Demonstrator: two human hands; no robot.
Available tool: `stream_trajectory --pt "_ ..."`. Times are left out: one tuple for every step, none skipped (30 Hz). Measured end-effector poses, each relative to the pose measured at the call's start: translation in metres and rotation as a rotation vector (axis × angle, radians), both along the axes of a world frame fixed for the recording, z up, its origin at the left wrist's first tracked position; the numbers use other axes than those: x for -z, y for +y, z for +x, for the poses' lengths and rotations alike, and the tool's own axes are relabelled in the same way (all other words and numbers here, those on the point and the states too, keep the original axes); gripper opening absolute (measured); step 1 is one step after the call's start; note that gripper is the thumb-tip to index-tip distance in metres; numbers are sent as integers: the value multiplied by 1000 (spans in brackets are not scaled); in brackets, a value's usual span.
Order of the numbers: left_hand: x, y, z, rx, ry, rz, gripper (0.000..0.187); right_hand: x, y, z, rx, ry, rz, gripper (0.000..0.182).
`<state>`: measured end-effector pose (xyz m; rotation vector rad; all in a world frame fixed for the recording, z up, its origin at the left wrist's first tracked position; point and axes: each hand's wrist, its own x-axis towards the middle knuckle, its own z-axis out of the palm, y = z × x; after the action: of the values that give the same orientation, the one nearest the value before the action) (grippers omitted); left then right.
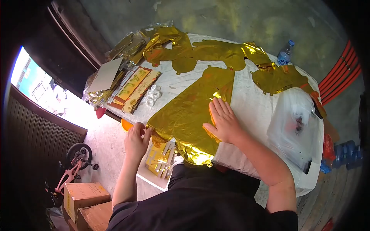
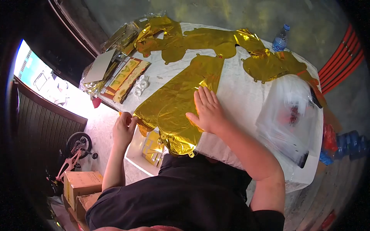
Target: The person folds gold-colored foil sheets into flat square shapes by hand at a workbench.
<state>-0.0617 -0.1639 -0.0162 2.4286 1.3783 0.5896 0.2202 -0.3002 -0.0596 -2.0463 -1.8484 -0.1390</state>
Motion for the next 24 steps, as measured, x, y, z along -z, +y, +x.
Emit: stream_trajectory --pt "0 -1 -1 -5 0 -36 20 0 0 0 2 -1 -1 75" --pt "4 0 -4 -6 -2 -31 20 0 0 0 6 -1 -2 75" --pt "14 4 -7 26 -150 -106 20 0 0 -1 6 -4 1 75" --pt "29 9 -10 59 -301 -181 20 -1 0 -1 9 3 -12 75" --pt "51 17 -14 152 -543 -310 23 -1 0 -1 12 10 -25 76" --pt "51 15 -13 155 -550 -307 23 -2 0 0 13 3 -22 76" --pt "51 12 -10 135 -689 -433 26 -2 0 0 9 6 -20 76" --pt "51 8 -8 112 -824 -564 29 -1 0 0 6 13 -23 76" --pt "42 2 -5 111 -824 -572 29 0 0 0 9 13 -30 76" --pt "25 -6 -1 63 -872 -690 32 0 -1 0 10 11 -35 76" --pt "17 -10 1 12 -921 -807 35 1 -1 -1 11 9 -37 76" --pt "19 -9 1 9 -926 -807 35 0 0 0 12 5 -36 76" --pt "22 -7 -1 67 -945 -787 38 1 0 0 10 4 -38 76" --pt "23 -6 -2 127 -962 -767 41 1 0 0 6 11 -37 76" --pt "11 -10 2 95 -909 -725 43 1 0 0 2 17 -33 76" --pt "5 -14 6 96 -908 -725 43 0 0 0 3 18 -33 76" --pt "2 -17 10 105 -901 -635 45 -1 0 0 2 22 -39 76" --pt "-1 -20 12 114 -892 -546 47 -1 0 0 1 27 -45 77" --pt "-5 -24 14 114 -891 -548 47 -2 -1 0 2 28 -47 77" --pt "-9 -26 15 159 -730 -424 48 -2 0 0 3 44 -56 77" --pt "-13 -30 16 201 -568 -299 48 -2 0 0 3 62 -64 77" --pt "-19 -35 20 200 -567 -297 48 -2 0 0 1 63 -62 77" --pt "-26 -42 25 252 -491 -217 49 -2 0 -1 0 83 -66 77" --pt "-29 -45 29 305 -415 -136 50 -3 0 0 0 101 -68 78"
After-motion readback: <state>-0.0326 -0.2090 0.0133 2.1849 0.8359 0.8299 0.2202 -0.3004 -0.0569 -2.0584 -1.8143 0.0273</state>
